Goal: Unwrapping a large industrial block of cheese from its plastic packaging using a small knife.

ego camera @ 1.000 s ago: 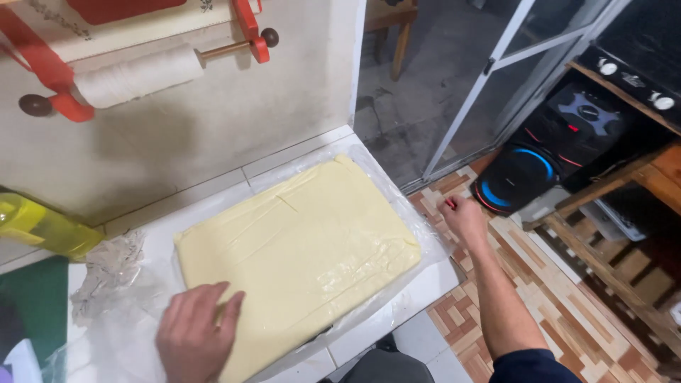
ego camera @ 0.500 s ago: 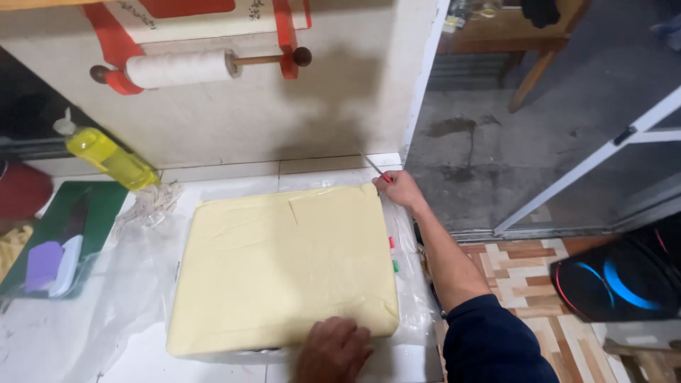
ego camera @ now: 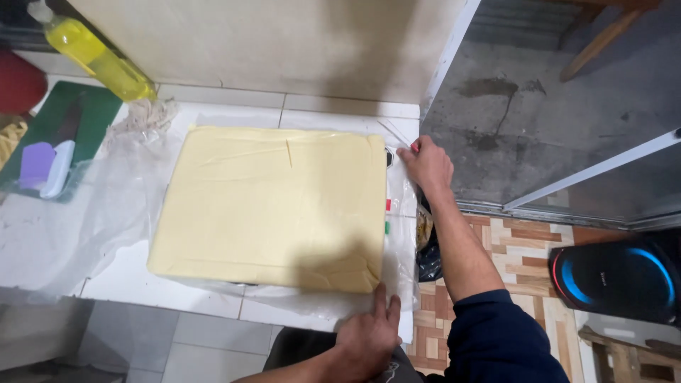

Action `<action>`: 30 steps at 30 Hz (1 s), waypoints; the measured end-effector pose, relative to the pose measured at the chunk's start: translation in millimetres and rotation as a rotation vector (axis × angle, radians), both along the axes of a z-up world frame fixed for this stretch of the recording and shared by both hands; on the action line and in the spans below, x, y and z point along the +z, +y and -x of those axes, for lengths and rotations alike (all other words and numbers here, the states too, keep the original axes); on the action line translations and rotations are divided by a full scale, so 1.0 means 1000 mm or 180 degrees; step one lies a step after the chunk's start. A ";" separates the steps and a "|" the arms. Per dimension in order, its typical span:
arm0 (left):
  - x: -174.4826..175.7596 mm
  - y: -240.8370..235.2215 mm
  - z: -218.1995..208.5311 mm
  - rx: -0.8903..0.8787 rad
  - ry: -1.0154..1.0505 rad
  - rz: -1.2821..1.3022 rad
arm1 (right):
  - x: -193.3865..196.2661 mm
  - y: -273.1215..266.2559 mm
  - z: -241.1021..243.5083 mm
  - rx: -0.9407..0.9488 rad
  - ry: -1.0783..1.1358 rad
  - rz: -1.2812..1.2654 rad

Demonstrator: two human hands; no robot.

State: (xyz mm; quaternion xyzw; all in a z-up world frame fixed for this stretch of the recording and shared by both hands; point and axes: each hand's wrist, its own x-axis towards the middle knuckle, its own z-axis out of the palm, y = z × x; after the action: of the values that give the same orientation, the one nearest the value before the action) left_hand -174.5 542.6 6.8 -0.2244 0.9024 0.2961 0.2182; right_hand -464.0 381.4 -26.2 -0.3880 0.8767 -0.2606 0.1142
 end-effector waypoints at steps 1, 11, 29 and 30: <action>-0.005 0.004 -0.001 -0.0121 -0.0134 0.0117 | -0.001 0.004 0.001 0.0011 0.0026 0.0015; 0.018 0.001 -0.001 -0.0471 -0.0146 0.0011 | 0.014 0.074 -0.040 -0.0126 -0.0760 0.0260; 0.006 -0.025 -0.155 0.3105 0.1810 -0.1507 | 0.030 0.029 0.001 0.0725 0.0417 0.1429; -0.003 -0.022 -0.160 0.3156 0.1803 -0.1302 | 0.036 0.013 0.000 0.0974 0.0674 0.1279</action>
State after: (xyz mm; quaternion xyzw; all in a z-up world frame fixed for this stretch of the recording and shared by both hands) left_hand -14.1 520.9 3.7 -0.4841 0.6381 0.5781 -0.1557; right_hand -463.9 394.2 9.8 -0.5559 0.7456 -0.3670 -0.0193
